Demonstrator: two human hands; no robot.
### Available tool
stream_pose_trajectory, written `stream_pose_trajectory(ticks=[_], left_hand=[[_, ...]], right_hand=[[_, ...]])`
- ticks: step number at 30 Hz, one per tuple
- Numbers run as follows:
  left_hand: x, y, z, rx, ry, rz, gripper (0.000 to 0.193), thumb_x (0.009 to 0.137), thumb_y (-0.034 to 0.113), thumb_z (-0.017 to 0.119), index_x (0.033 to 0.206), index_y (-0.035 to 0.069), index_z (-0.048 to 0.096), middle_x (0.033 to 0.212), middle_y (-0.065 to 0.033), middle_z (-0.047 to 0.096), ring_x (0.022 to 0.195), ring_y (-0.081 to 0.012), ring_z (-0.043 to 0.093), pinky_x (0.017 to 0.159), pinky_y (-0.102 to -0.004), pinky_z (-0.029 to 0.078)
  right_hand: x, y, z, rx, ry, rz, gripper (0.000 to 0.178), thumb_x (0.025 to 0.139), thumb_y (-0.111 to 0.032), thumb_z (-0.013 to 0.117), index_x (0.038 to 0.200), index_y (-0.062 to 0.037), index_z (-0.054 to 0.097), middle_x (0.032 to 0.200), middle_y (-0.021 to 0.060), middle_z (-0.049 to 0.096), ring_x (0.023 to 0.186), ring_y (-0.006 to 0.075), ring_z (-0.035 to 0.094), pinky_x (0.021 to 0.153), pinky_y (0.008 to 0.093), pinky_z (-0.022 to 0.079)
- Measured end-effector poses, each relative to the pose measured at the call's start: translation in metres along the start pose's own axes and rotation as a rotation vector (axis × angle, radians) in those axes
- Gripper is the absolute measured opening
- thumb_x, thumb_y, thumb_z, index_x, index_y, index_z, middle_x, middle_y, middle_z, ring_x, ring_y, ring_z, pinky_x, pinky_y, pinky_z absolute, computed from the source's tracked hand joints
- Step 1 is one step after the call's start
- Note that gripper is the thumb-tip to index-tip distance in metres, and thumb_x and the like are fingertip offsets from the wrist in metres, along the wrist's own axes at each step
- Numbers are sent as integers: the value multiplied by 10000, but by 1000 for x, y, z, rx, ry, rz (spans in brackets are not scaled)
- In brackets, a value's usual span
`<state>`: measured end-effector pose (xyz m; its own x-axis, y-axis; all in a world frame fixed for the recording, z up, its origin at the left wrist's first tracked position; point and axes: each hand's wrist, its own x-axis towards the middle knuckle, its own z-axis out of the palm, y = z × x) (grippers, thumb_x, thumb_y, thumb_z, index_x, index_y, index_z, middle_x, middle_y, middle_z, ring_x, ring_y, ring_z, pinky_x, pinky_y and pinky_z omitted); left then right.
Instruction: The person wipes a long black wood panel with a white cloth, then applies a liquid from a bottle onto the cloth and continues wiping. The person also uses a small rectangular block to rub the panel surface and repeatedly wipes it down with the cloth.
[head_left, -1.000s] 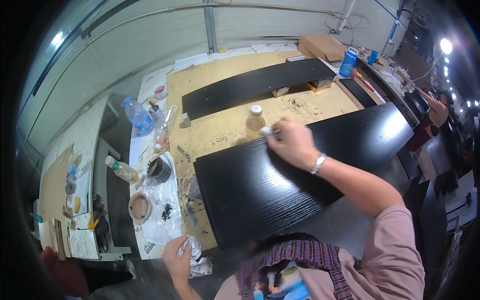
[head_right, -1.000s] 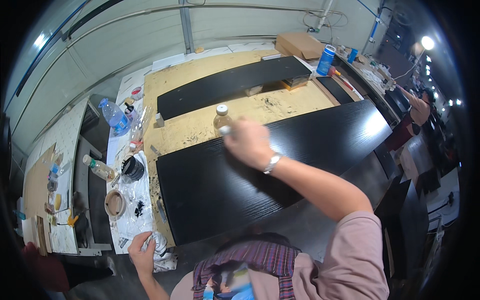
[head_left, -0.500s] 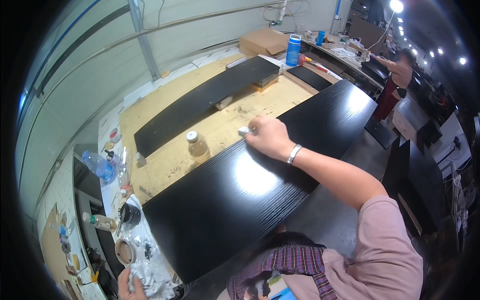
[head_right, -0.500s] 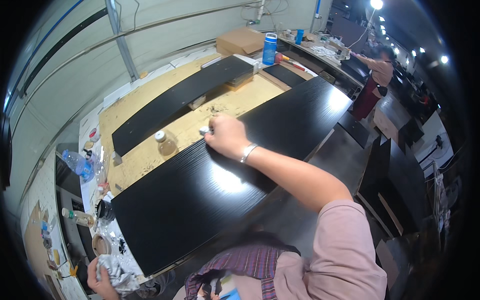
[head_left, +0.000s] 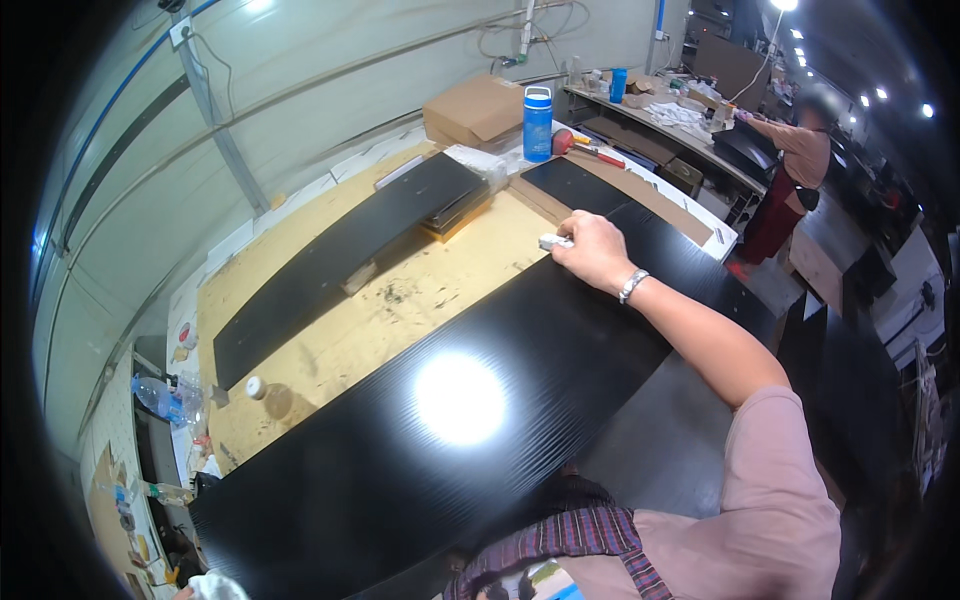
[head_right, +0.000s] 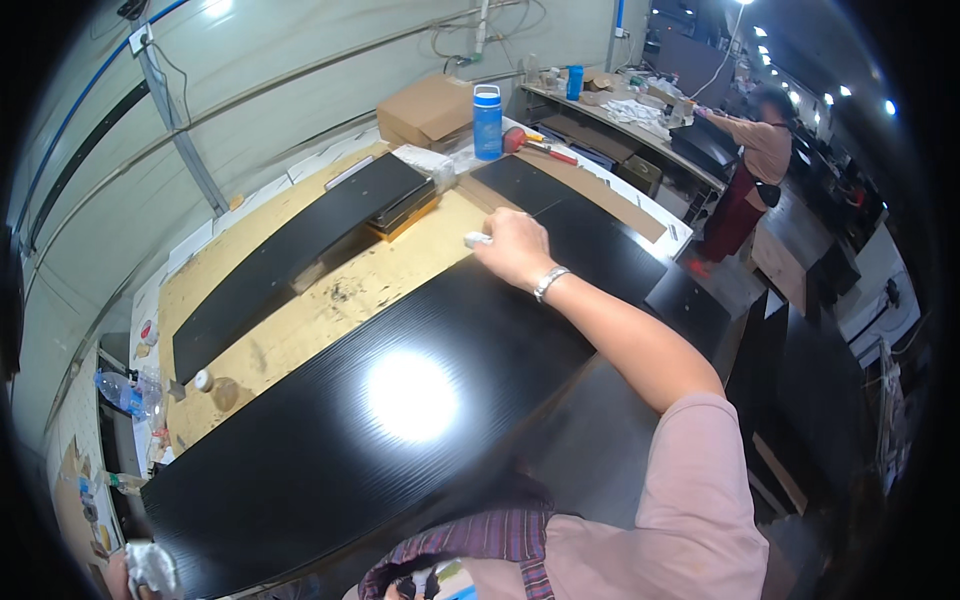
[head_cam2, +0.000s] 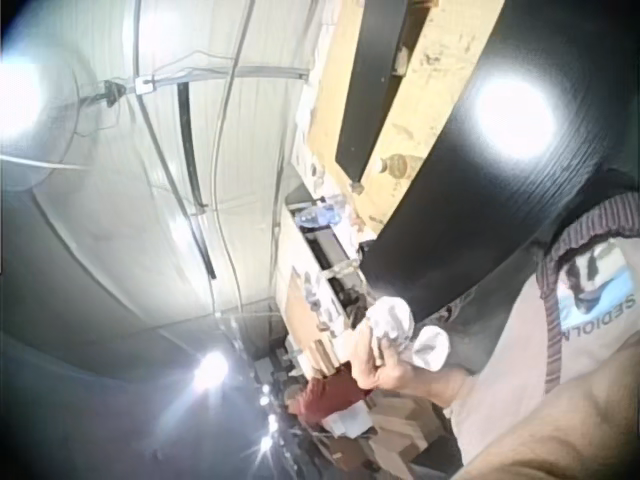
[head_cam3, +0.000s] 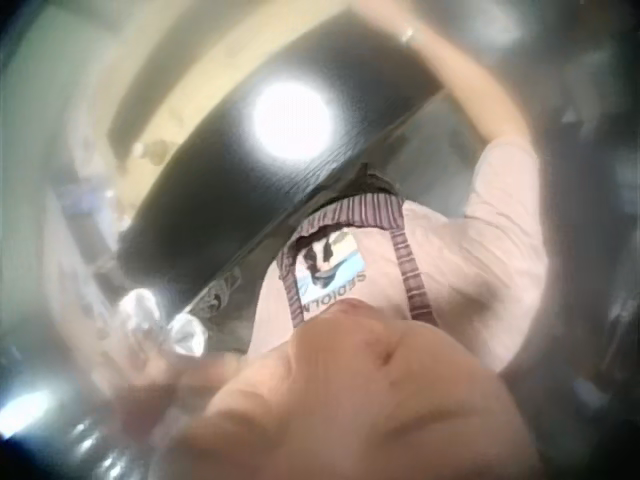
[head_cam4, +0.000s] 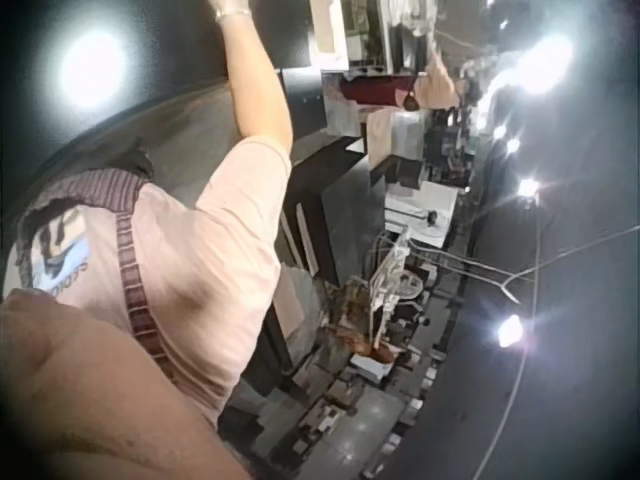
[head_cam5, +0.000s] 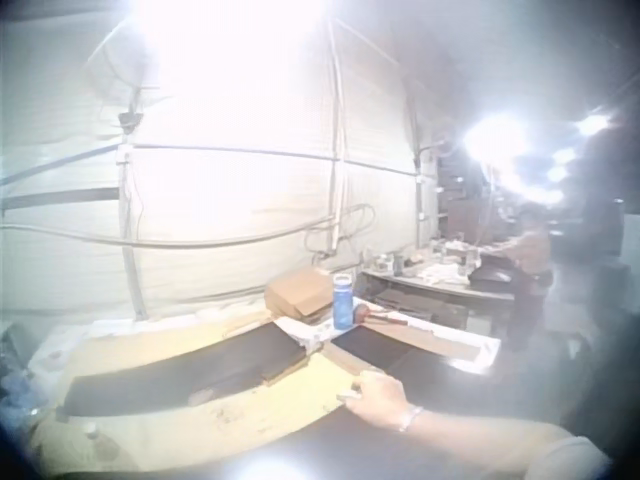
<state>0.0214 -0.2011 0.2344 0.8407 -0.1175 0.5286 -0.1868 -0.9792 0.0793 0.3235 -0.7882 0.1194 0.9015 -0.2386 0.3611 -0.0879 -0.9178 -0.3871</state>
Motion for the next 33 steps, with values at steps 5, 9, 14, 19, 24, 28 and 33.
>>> stream_pose_trajectory(ticks=[5, 9, 14, 19, 24, 28, 33], left_hand=[[94, 138, 56, -371, -128, 259, 299, 960, 49, 681, 1227, -84, 678, 1128, -249, 703, 1029, -357, 685, 907, -402, 558], [135, 201, 149, -591, -136, 200, 309, 722, -25, 734, 1030, -13, 715, 998, -152, 725, 874, -273, 668, 787, -365, 516], [160, 250, 228, -426, -189, 280, 298, 680, -5, 760, 972, 47, 726, 950, -119, 709, 838, -310, 640, 732, -390, 510], [148, 255, 246, -298, -14, 298, 293, 724, 22, 726, 1017, 30, 713, 947, -141, 691, 830, -339, 624, 726, -420, 499], [145, 254, 250, -263, -5, 300, 290, 740, 38, 710, 1029, 20, 706, 957, -152, 684, 821, -346, 613, 723, -430, 491], [145, 253, 252, -239, -10, 298, 289, 749, 42, 698, 1037, 18, 703, 958, -154, 683, 825, -344, 613, 731, -434, 491], [141, 252, 251, -229, -17, 293, 291, 753, 39, 688, 1043, 17, 700, 959, -158, 682, 834, -348, 612, 740, -435, 489]], right_hand=[[43, 100, -20, 61, -1, 28, 263, 831, -289, 743, 902, -41, 793, 944, 171, 748, 928, 342, 725, 835, 447, 560], [72, 167, -40, -30, 53, 33, 227, 818, -252, 745, 878, -40, 796, 939, 161, 752, 913, 336, 727, 824, 448, 562], [82, 189, -47, 178, 18, -18, 288, 812, -332, 756, 903, -61, 792, 972, 128, 746, 927, 337, 719, 826, 441, 562], [90, 199, -47, 138, -65, -69, 273, 804, -318, 746, 914, -72, 795, 899, 147, 746, 884, 348, 719, 802, 443, 562], [111, 244, -48, 391, -72, 28, 279, 802, -292, 764, 938, -51, 799, 890, 139, 774, 860, 274, 741, 815, 388, 563], [109, 243, -34, 585, -177, -107, 209, 790, -68, 728, 964, 44, 754, 889, 94, 731, 835, 151, 684, 804, 296, 541], [98, 261, -55, 543, -388, -126, 232, 772, -57, 726, 990, 9, 768, 809, 61, 717, 774, 104, 644, 736, 281, 527]])
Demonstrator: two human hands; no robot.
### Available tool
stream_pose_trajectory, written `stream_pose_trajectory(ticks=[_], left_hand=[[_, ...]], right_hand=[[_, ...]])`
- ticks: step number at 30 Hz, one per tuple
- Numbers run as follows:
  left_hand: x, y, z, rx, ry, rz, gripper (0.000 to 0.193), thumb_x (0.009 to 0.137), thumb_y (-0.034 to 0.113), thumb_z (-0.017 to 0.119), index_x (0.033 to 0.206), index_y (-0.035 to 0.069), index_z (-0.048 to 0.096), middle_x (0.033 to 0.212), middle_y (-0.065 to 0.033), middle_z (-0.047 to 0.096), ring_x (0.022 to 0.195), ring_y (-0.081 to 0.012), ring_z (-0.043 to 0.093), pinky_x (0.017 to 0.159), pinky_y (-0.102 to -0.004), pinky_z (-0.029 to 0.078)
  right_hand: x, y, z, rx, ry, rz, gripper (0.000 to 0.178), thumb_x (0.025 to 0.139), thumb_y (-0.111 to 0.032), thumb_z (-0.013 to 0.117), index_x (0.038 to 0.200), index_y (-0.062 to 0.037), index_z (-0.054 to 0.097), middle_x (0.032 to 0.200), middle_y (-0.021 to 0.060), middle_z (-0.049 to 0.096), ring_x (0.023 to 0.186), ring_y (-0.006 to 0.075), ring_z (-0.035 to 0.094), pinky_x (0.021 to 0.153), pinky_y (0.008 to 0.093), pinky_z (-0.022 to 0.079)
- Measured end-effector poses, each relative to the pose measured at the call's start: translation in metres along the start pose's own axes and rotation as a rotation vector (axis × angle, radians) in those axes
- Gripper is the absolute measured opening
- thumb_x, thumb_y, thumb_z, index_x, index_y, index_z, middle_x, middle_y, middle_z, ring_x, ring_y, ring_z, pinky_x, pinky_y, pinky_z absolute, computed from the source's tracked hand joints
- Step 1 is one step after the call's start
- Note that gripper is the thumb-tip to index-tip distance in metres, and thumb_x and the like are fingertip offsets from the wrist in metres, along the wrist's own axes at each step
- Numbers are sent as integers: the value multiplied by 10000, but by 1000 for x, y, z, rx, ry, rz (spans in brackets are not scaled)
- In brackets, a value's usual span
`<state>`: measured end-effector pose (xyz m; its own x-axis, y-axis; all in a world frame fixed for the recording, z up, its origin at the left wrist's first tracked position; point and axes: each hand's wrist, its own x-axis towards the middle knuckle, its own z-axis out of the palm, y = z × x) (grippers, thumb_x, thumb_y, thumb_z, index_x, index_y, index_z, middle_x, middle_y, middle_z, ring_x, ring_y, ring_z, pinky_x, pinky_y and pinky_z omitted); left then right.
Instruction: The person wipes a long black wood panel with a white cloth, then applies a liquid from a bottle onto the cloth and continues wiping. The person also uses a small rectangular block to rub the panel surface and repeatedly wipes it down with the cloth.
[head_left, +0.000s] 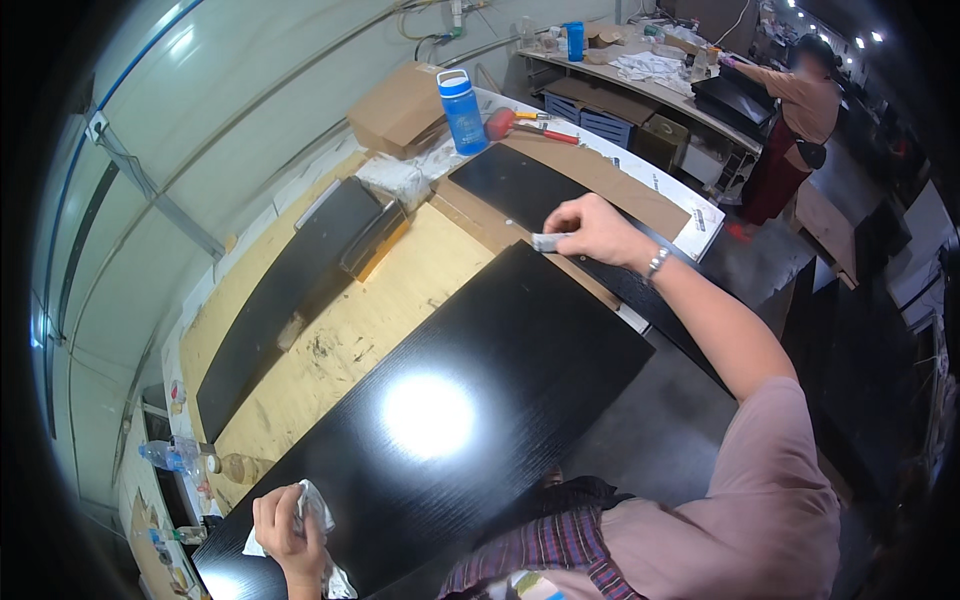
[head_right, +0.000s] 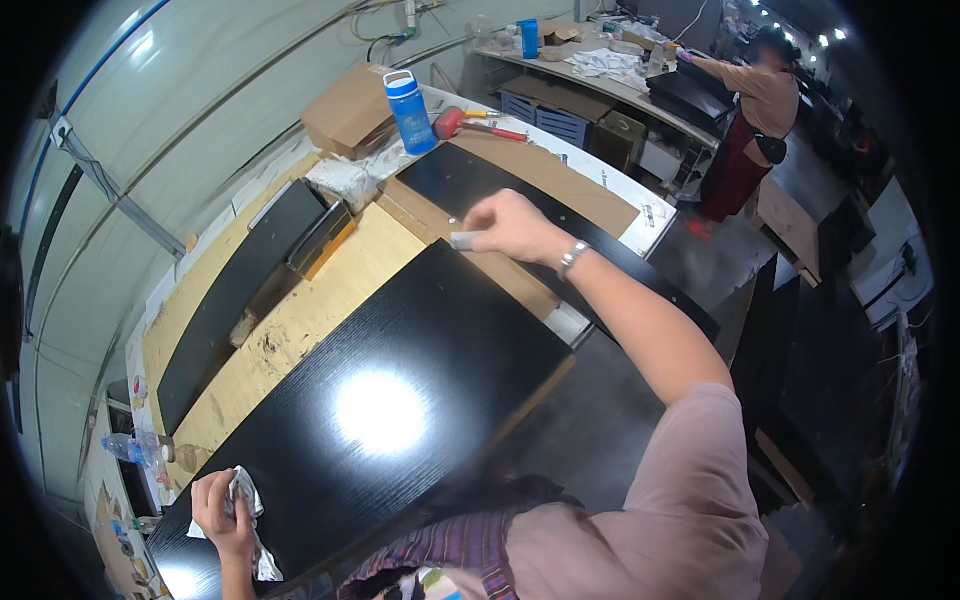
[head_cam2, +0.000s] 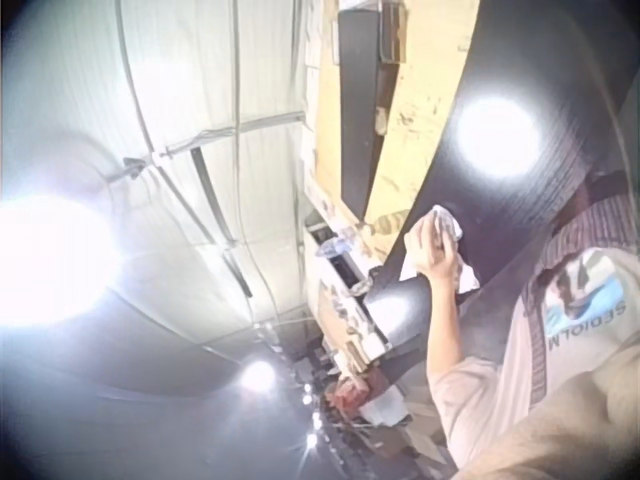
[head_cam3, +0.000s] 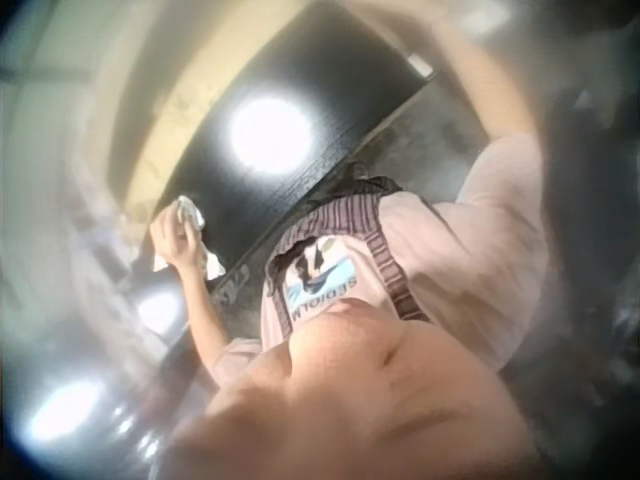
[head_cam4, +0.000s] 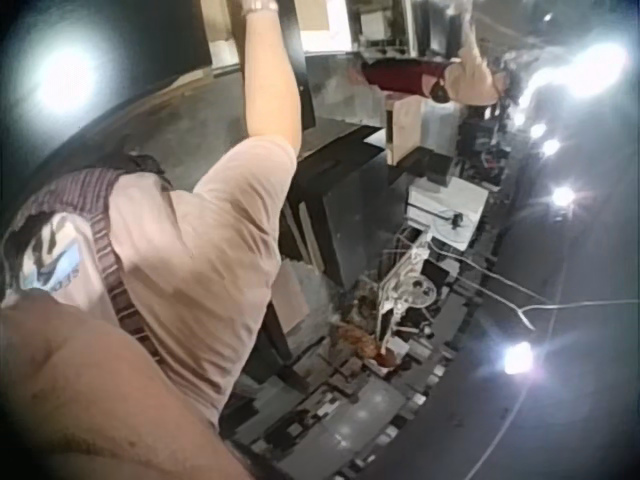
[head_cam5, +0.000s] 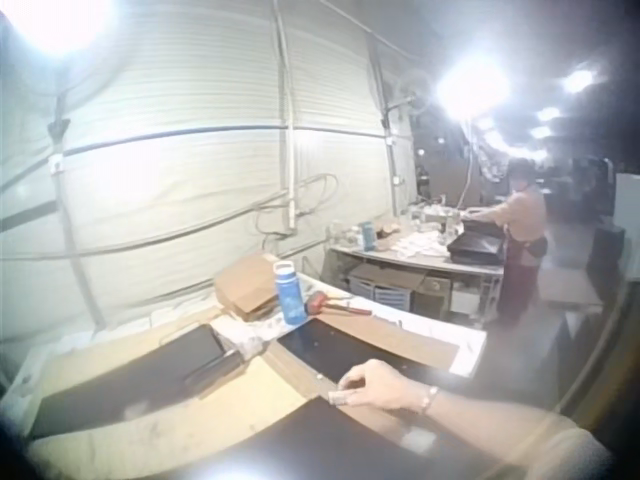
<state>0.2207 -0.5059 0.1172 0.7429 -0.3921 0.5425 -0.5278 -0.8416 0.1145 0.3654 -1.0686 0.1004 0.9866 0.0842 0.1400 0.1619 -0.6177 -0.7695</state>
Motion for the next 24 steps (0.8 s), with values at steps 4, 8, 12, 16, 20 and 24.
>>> stream_pose_trajectory(ticks=[4, 8, 12, 16, 20, 24], left_hand=[[3, 2, -1, 2, -12, -5, 295, 755, 35, 684, 1049, 12, 697, 965, -159, 683, 843, -353, 614, 754, -436, 493], [2, -3, 3, -20, -11, 11, 308, 749, 26, 681, 1056, 4, 692, 978, -171, 685, 861, -357, 614, 773, -440, 493], [2, -4, 1, -45, -49, -18, 310, 775, 8, 652, 1083, -23, 680, 999, -189, 667, 909, -363, 626, 827, -436, 497], [-1, 0, 2, -45, -41, -30, 296, 808, 0, 644, 1100, -33, 678, 1014, -198, 655, 929, -366, 637, 845, -427, 506], [-8, -2, 0, -26, -55, -59, 287, 838, -7, 637, 1121, -32, 681, 1027, -195, 655, 959, -359, 643, 871, -422, 508], [-9, -9, 1, -21, -70, -62, 289, 858, -5, 628, 1141, -34, 678, 1069, -192, 664, 997, -352, 647, 911, -420, 508]], right_hand=[[-10, 8, 0, 223, 88, -38, 260, 812, -193, 787, 976, 9, 779, 869, 107, 757, 808, 150, 683, 804, 304, 541], [3, 9, 12, 207, 102, -68, 261, 784, -125, 759, 1000, 20, 757, 910, 103, 736, 830, 158, 677, 797, 305, 537], [-34, 17, 0, 179, 35, -90, 274, 763, -131, 766, 995, 13, 759, 901, 86, 718, 820, 157, 655, 780, 300, 519], [-114, 0, -24, 167, -43, -75, 254, 734, -101, 717, 964, 2, 750, 902, 55, 680, 827, 142, 632, 773, 282, 503], [-175, -13, -37, 131, -33, -40, 254, 696, -59, 689, 938, 5, 731, 910, 70, 674, 874, 192, 626, 798, 300, 496], [-192, -28, -30, 80, 241, -75, 240, 705, -55, 703, 939, -8, 730, 904, 81, 675, 883, 214, 623, 805, 321, 493]])
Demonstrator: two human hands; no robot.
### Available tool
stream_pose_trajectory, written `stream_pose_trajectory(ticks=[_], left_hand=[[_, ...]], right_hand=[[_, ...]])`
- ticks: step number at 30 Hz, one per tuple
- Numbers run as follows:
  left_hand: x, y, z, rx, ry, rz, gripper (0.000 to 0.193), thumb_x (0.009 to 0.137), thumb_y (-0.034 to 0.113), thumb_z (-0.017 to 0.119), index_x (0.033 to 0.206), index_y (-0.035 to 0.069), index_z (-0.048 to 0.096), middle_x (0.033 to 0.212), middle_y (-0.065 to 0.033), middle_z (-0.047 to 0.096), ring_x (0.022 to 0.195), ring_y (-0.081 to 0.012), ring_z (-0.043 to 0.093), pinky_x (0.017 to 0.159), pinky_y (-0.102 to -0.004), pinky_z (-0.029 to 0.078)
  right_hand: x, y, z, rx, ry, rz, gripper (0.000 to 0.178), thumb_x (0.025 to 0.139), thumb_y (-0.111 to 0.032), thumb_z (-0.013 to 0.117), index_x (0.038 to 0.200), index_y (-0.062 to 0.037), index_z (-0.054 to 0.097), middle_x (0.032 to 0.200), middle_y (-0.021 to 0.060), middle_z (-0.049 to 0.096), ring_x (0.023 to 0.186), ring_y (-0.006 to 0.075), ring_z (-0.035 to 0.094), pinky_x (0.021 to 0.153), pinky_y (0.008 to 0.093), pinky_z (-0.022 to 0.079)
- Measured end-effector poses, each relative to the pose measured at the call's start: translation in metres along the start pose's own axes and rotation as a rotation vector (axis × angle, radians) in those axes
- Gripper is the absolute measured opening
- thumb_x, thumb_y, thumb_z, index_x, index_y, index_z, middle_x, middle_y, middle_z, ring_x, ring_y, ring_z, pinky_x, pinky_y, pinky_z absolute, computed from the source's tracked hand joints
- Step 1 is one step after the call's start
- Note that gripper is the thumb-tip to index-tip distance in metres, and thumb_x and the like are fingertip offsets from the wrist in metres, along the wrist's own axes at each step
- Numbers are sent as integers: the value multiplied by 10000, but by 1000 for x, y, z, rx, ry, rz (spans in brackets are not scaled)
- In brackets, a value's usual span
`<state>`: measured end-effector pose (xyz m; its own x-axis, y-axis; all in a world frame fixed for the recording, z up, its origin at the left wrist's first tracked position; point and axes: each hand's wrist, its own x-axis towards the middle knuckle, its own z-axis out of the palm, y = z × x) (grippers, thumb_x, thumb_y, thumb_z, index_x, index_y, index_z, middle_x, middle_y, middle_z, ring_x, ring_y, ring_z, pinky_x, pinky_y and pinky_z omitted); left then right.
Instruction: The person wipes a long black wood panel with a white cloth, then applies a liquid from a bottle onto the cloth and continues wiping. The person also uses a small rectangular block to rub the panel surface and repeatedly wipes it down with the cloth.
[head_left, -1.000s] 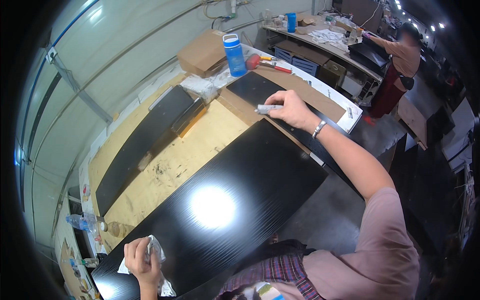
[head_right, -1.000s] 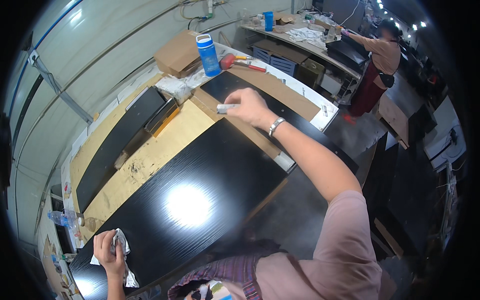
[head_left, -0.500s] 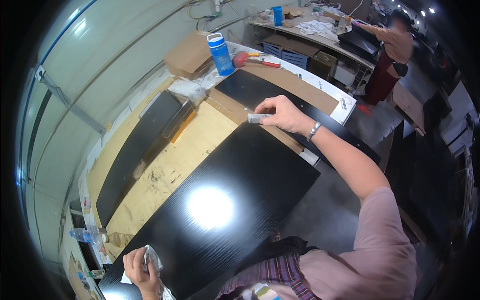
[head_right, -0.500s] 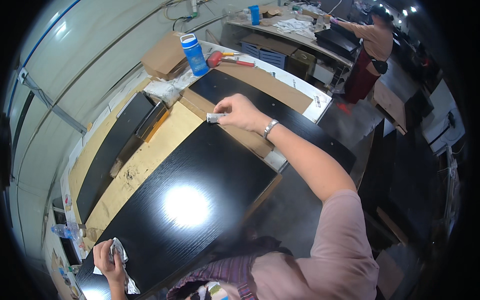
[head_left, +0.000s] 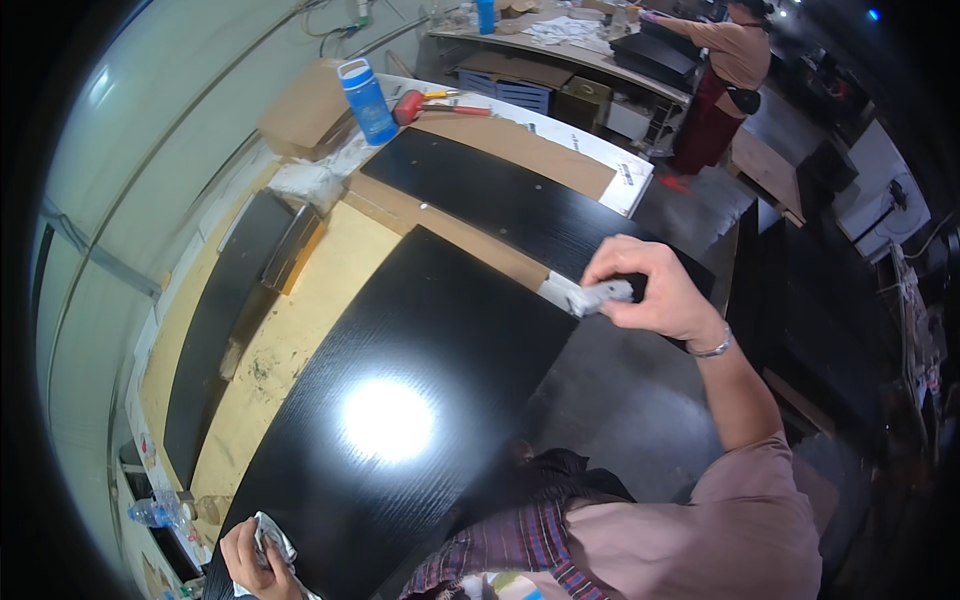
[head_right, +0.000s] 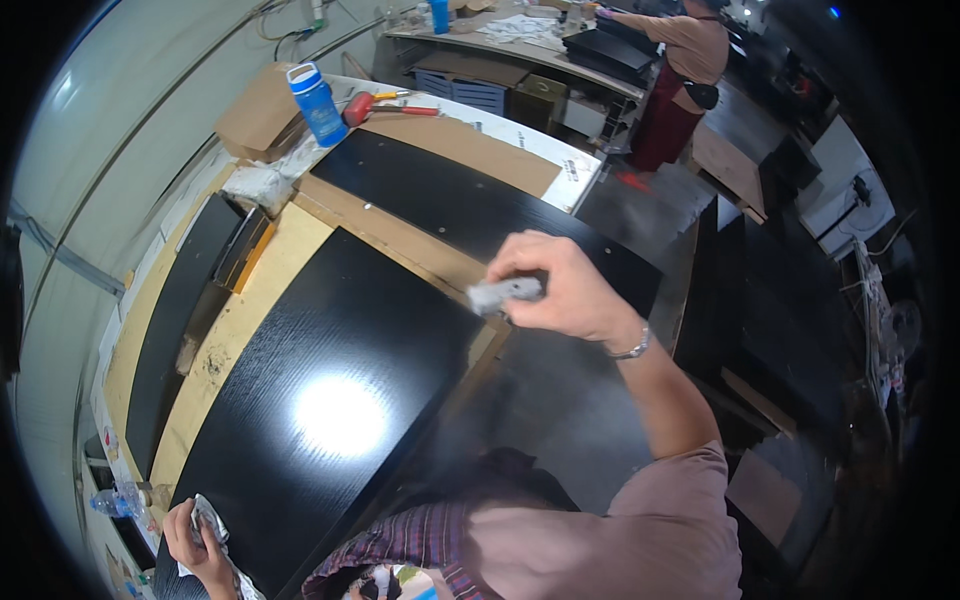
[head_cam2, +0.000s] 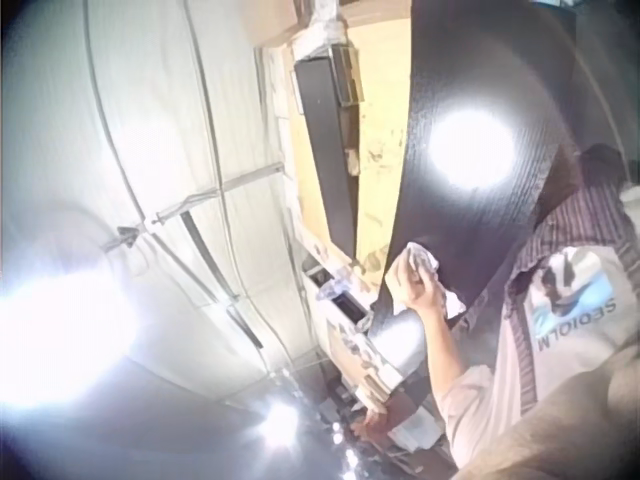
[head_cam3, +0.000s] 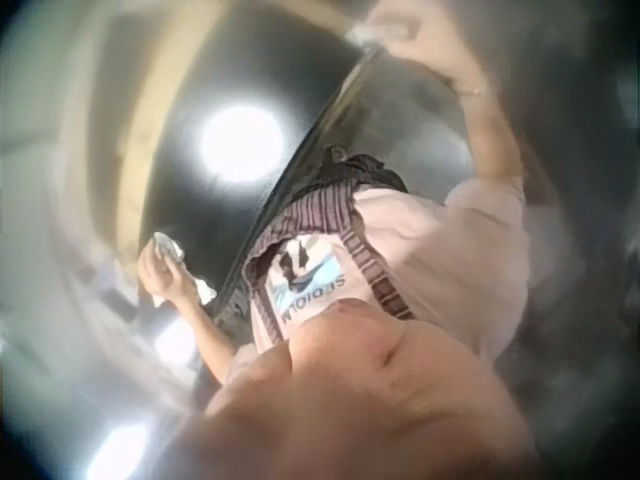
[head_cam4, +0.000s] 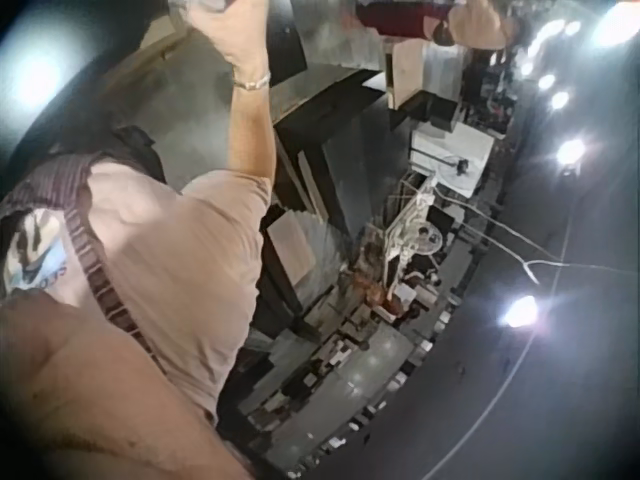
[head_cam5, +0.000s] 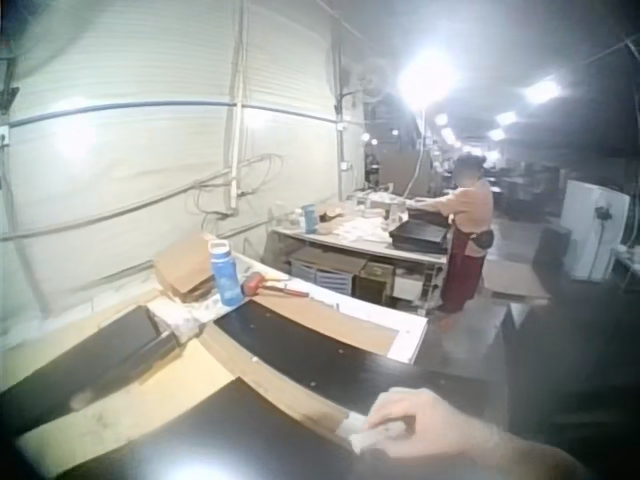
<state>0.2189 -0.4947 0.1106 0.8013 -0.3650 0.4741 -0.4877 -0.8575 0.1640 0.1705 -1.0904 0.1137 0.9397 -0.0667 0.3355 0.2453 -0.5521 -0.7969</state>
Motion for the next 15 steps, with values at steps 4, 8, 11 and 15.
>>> stream_pose_trajectory(ticks=[4, 8, 11, 15], left_hand=[[-5, -14, 2, -14, -6, 16, 293, 873, -8, 621, 1161, -34, 668, 1085, -194, 667, 1008, -350, 648, 936, -423, 501], [-4, -9, 1, -8, 3, 23, 297, 866, -6, 618, 1157, -31, 671, 1083, -195, 664, 1001, -362, 645, 933, -430, 491], [-4, -4, 2, -6, 2, 19, 296, 887, 3, 608, 1175, -39, 664, 1090, -187, 666, 1015, -351, 645, 951, -422, 480], [0, -2, -1, 19, -3, 39, 290, 894, 0, 606, 1175, -44, 663, 1099, -187, 667, 1018, -347, 648, 951, -419, 481]], right_hand=[[-7, -6, 27, -175, 133, -62, 199, 706, -63, 722, 899, -13, 715, 862, 89, 660, 842, 282, 609, 776, 350, 503], [-38, -12, 27, -186, 159, 0, 210, 689, -18, 728, 898, -2, 716, 875, 99, 666, 825, 266, 622, 760, 360, 505], [-49, -10, 36, -242, 391, -13, 243, 686, 25, 739, 927, 10, 710, 888, 103, 666, 805, 250, 620, 746, 352, 501], [-41, -18, 69, -357, 573, -50, 250, 697, 8, 775, 939, -9, 711, 926, 125, 682, 856, 311, 655, 759, 405, 538]])
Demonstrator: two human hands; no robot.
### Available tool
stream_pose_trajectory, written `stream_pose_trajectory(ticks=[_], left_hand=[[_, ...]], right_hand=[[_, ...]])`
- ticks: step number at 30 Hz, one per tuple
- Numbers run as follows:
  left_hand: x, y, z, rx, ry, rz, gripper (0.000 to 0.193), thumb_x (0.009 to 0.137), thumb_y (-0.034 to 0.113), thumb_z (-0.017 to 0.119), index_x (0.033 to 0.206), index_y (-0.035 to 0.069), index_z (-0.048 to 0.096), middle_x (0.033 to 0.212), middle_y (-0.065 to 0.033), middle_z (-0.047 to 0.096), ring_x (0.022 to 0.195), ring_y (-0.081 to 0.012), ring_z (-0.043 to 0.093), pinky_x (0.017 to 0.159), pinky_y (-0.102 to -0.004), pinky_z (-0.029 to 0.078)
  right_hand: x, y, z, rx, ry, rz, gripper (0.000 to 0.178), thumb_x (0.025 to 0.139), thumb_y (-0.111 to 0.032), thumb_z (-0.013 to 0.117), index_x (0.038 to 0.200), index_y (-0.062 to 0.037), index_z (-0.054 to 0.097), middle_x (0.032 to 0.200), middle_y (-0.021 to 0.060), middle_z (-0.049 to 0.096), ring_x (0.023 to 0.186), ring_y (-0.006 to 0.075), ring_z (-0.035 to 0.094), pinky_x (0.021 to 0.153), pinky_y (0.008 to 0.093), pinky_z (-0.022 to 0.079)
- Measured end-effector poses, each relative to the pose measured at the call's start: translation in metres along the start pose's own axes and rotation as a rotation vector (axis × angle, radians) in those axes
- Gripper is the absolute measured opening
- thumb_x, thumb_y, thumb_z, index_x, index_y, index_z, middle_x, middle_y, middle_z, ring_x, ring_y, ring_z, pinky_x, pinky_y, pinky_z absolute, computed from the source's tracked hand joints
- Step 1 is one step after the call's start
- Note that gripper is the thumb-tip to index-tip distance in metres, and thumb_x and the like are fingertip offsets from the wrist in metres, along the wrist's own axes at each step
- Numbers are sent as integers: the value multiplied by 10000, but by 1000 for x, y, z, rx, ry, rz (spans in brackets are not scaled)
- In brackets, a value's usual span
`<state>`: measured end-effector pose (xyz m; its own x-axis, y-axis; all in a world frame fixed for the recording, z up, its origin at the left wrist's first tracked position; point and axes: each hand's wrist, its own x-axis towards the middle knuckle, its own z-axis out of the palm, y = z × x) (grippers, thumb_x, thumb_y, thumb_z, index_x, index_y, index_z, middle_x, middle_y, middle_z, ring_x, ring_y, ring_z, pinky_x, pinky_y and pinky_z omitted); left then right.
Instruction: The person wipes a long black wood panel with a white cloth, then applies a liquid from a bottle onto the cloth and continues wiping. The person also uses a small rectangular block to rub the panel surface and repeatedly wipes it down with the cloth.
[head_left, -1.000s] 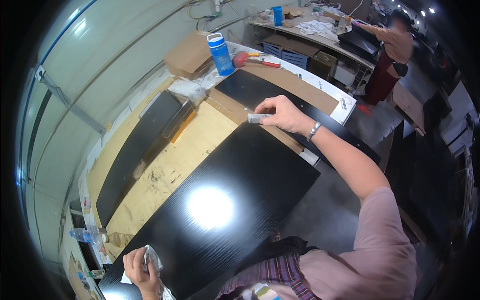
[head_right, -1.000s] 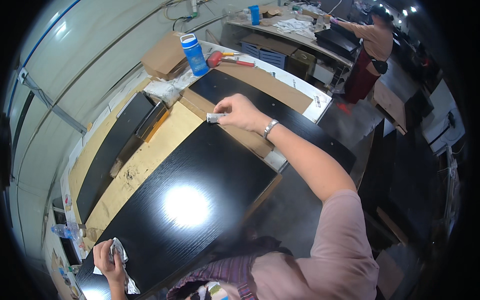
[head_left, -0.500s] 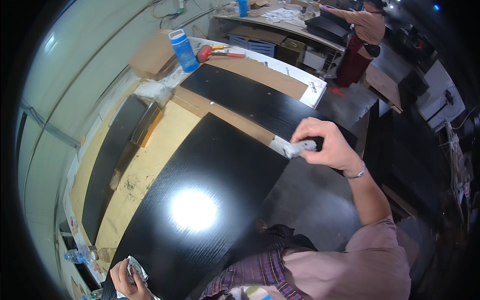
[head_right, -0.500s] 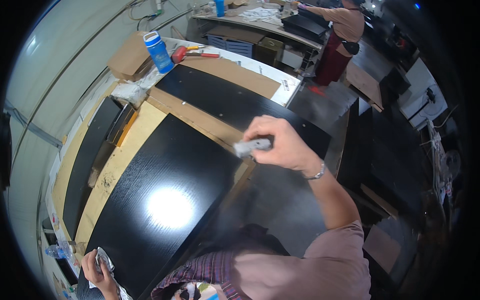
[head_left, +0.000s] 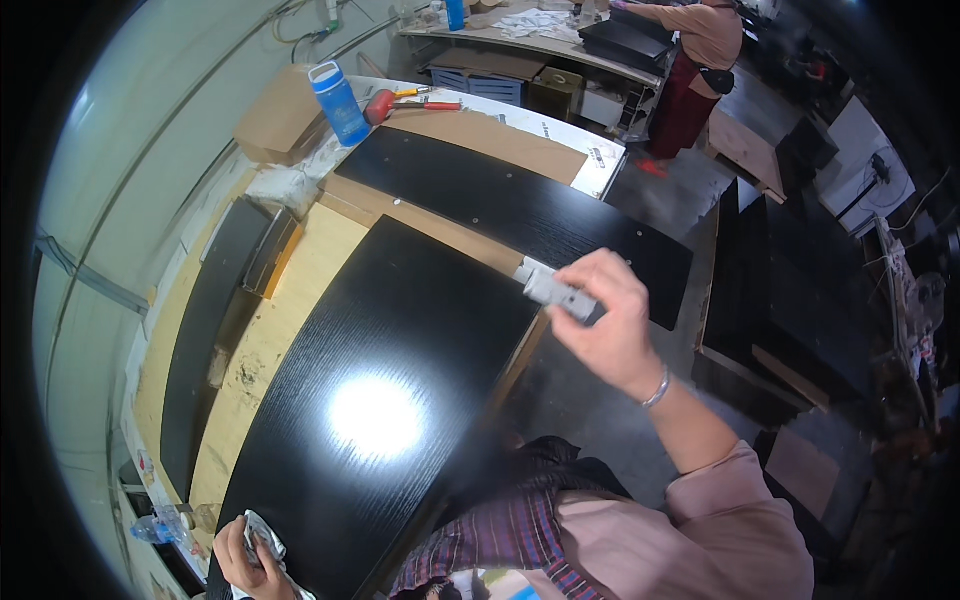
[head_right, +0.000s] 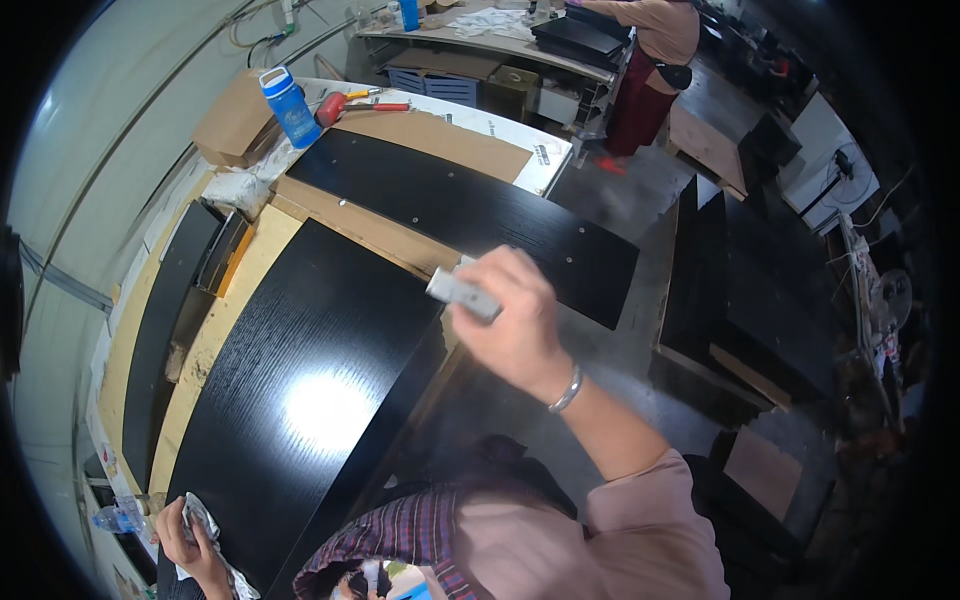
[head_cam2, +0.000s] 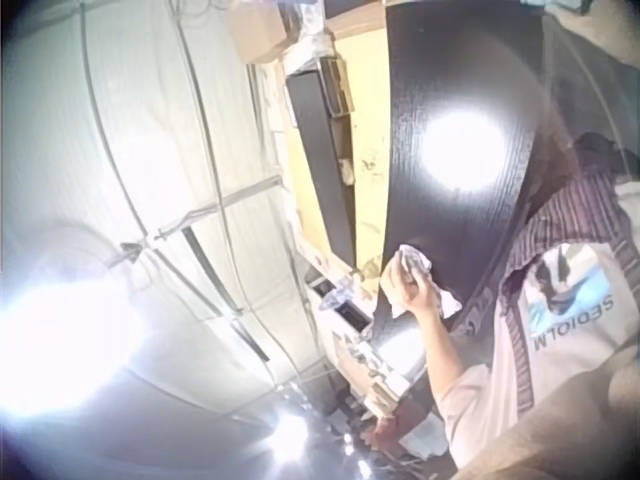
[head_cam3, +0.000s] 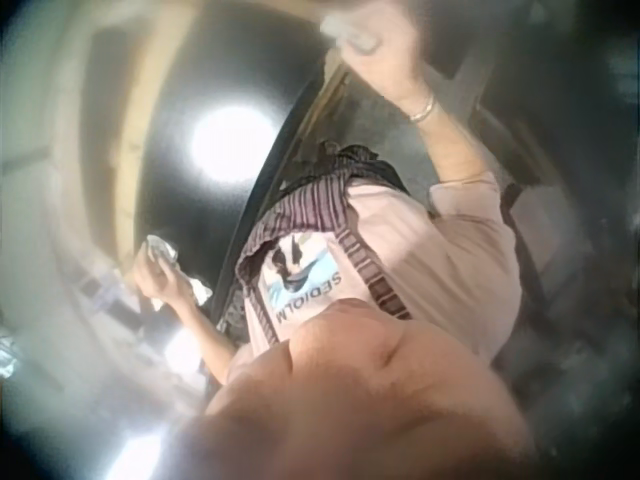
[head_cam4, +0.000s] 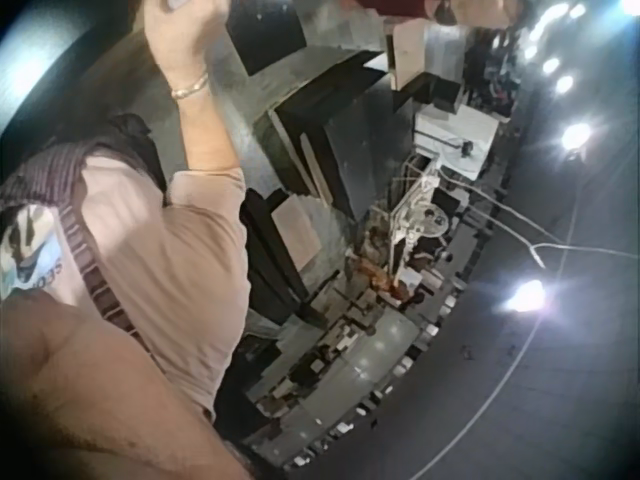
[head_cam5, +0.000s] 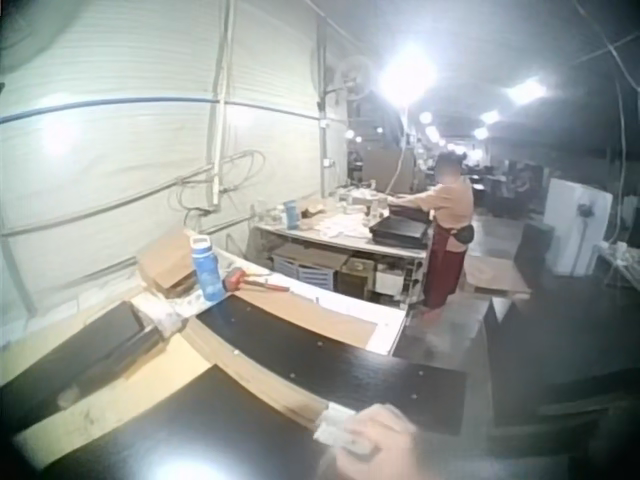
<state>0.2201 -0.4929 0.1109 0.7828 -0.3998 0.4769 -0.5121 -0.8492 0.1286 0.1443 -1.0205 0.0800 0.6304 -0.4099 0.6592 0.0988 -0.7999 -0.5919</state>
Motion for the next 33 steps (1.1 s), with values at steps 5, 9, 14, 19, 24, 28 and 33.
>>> stream_pose_trajectory(ticks=[5, 9, 14, 19, 24, 28, 33], left_hand=[[-4, -9, 3, 5, -10, -1, 296, 894, -5, 611, 1183, -43, 664, 1109, -190, 668, 1034, -349, 646, 952, -420, 490], [-4, -7, 4, -4, -11, -1, 294, 899, -9, 612, 1185, -46, 664, 1116, -193, 668, 1045, -348, 646, 956, -418, 492], [-2, 7, -7, -1, -20, -39, 274, 915, -5, 608, 1180, -46, 665, 1119, -192, 669, 1050, -349, 645, 962, -412, 490], [3, 2, 2, -48, 2, 12, 307, 845, -39, 625, 1149, -34, 672, 1078, -191, 663, 999, -362, 641, 897, -420, 505], [-2, 0, -17, -228, -36, -19, 307, 840, -52, 645, 1146, -49, 674, 1060, -183, 669, 972, -319, 650, 892, -386, 509], [-28, -15, -59, -371, 11, -37, 312, 835, -47, 659, 1145, -65, 682, 1047, -195, 684, 948, -292, 664, 887, -356, 510], [-131, -93, -159, -319, 142, -157, 359, 932, 0, 585, 1280, -55, 653, 1277, -196, 661, 1203, -269, 612, 1106, -387, 403]], right_hand=[[-45, -45, 10, 263, -204, -73, 301, 664, -14, 802, 956, -27, 731, 922, 120, 672, 836, 290, 676, 721, 385, 559], [-34, -40, 5, 179, -61, 3, 301, 679, 11, 798, 971, -15, 728, 943, 138, 686, 840, 278, 678, 744, 355, 553], [-33, -24, 19, 129, 19, 47, 335, 679, 23, 798, 999, 9, 698, 948, 139, 666, 841, 307, 677, 734, 373, 555], [-67, -74, 32, 225, -92, -60, 357, 676, -23, 811, 1014, -20, 699, 932, 127, 645, 797, 301, 658, 679, 389, 555], [-106, -134, 54, 387, -214, -146, 357, 669, -25, 810, 1008, -28, 698, 914, 85, 610, 746, 256, 618, 607, 363, 526], [-130, -181, 69, 403, -219, -174, 331, 667, -18, 799, 981, -26, 693, 893, 81, 612, 745, 258, 621, 603, 366, 523], [-172, -252, 95, 405, -194, -197, 320, 661, -13, 788, 965, -23, 687, 877, 89, 616, 735, 273, 619, 601, 370, 521]])
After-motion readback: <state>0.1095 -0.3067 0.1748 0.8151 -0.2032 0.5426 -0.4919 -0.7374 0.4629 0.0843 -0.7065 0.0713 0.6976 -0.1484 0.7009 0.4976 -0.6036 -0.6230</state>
